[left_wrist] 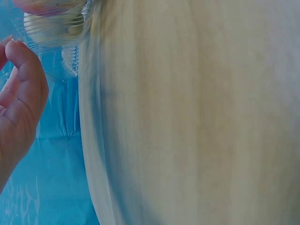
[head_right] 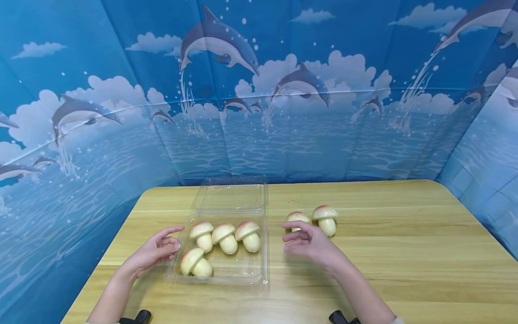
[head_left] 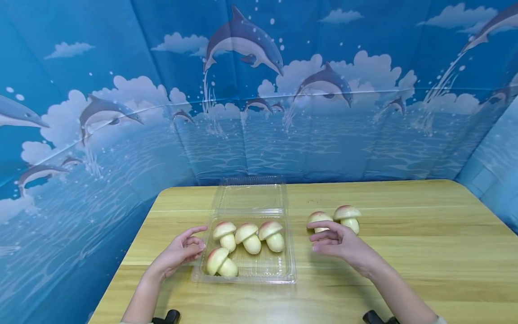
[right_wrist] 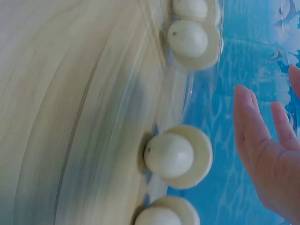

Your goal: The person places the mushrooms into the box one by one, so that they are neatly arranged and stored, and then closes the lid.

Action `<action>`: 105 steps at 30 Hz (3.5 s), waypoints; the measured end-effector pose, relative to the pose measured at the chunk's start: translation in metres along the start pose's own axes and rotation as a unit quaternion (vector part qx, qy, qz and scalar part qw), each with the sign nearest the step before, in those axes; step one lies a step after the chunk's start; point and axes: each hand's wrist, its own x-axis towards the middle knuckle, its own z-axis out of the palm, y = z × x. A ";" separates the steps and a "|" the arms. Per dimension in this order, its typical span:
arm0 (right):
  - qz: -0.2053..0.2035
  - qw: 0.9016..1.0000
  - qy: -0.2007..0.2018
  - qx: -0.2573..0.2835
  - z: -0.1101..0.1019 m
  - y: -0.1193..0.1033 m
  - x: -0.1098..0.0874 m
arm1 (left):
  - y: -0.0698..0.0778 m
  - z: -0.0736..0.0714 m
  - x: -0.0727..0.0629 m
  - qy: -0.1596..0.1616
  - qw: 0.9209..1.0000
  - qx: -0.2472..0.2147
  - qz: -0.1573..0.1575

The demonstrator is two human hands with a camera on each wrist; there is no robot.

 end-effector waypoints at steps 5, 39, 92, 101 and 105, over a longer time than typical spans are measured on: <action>0.003 1.000 0.013 -0.012 -0.011 0.003 -0.006 | -0.001 0.000 0.000 0.001 1.000 -0.002 0.000; 0.038 0.989 0.138 0.025 -0.082 0.040 -0.031 | -0.002 -0.002 0.000 -0.002 1.000 -0.003 0.001; 0.133 0.967 0.199 -0.090 -0.093 0.049 0.014 | 0.001 -0.001 0.000 0.005 1.000 0.005 -0.004; 0.134 0.969 0.192 -0.076 -0.094 0.049 0.016 | 0.000 -0.002 0.000 0.003 1.000 0.002 -0.004; 0.135 0.969 0.192 -0.075 -0.093 0.049 0.016 | 0.001 -0.002 0.000 0.005 1.000 0.000 -0.006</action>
